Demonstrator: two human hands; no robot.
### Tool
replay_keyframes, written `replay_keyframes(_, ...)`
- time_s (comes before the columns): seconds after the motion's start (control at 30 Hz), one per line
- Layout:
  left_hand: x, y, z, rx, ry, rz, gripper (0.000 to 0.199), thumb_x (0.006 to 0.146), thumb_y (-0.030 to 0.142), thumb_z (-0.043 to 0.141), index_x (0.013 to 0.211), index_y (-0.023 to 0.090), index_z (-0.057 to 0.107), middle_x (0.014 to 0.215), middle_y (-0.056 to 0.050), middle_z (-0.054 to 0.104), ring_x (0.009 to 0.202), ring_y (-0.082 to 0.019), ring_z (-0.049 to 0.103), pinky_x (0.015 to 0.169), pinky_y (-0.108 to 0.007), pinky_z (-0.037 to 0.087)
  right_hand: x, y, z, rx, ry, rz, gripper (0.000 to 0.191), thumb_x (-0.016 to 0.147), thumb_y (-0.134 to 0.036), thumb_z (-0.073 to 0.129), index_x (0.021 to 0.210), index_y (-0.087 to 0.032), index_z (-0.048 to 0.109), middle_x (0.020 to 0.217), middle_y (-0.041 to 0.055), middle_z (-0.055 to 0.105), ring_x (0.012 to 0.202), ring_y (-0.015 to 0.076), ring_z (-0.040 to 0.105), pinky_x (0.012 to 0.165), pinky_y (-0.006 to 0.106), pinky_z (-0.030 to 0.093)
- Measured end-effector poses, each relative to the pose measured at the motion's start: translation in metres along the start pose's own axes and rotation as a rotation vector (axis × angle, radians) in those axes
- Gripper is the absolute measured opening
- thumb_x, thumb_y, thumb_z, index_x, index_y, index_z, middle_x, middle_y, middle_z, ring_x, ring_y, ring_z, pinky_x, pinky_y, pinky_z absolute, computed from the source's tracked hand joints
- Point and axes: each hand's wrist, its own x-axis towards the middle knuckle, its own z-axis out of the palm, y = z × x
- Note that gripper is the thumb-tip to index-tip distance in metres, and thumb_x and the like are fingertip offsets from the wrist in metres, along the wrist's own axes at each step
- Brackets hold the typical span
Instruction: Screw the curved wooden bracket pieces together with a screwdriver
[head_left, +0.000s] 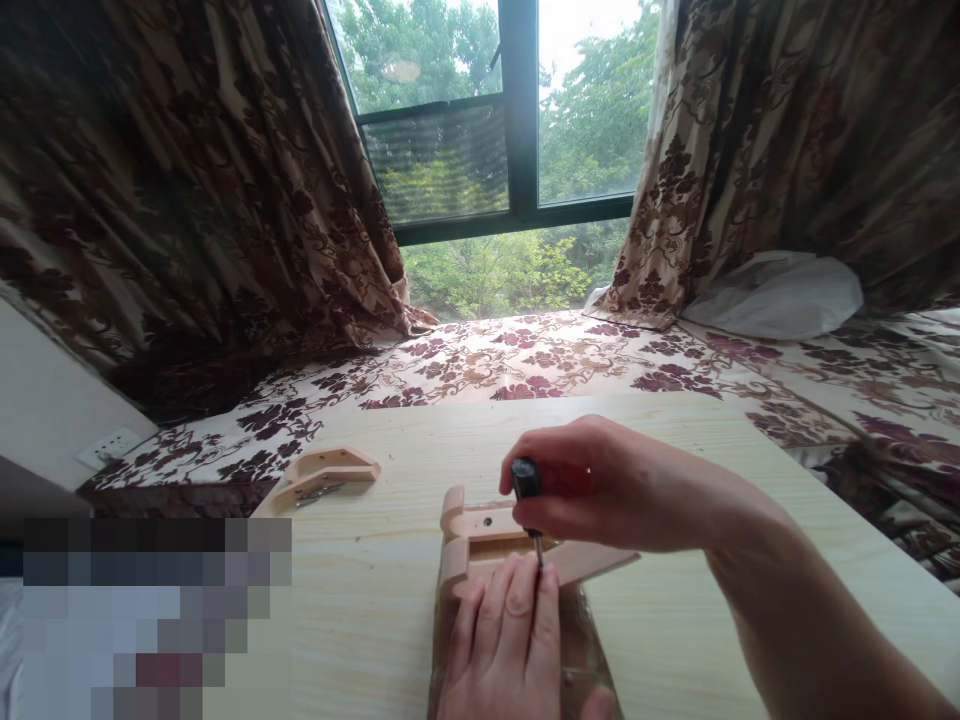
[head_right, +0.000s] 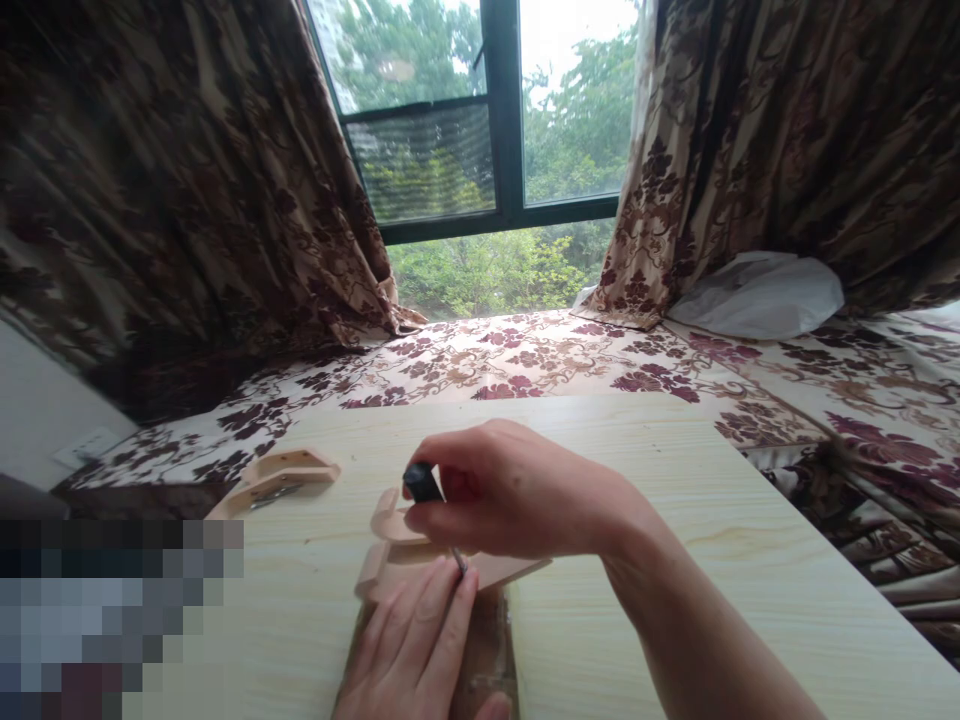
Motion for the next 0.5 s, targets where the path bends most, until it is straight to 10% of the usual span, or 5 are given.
replay_keyframes(0.3,-0.004,-0.002,0.004,0.052,-0.037,0.048,0.05,0.088,0.053,0.039,0.113,0.015,0.059,0.111,-0.004,0.067,0.102,-0.018,0.058,0.086,-0.033,0.039,0.0,0.003,0.0,-0.026,0.075,0.041,0.014,0.081,-0.028,0.06,0.076,-0.017,0.054,0.059,-0.0055,0.045,0.054,0.0072,0.037,0.047,0.021,0.027)
replay_keyframes(0.5,-0.006,0.021,0.019,-0.082,0.133,-0.259,0.052,0.093,0.047,0.021,0.109,0.015,0.06,0.105,-0.008,0.068,0.103,-0.022,0.057,0.092,-0.038,0.036,-0.002,-0.002,-0.002,0.03,0.004,0.009,0.007,0.082,-0.024,0.058,0.079,-0.017,0.057,0.058,-0.006,0.047,0.052,0.006,0.037,0.048,0.019,0.03)
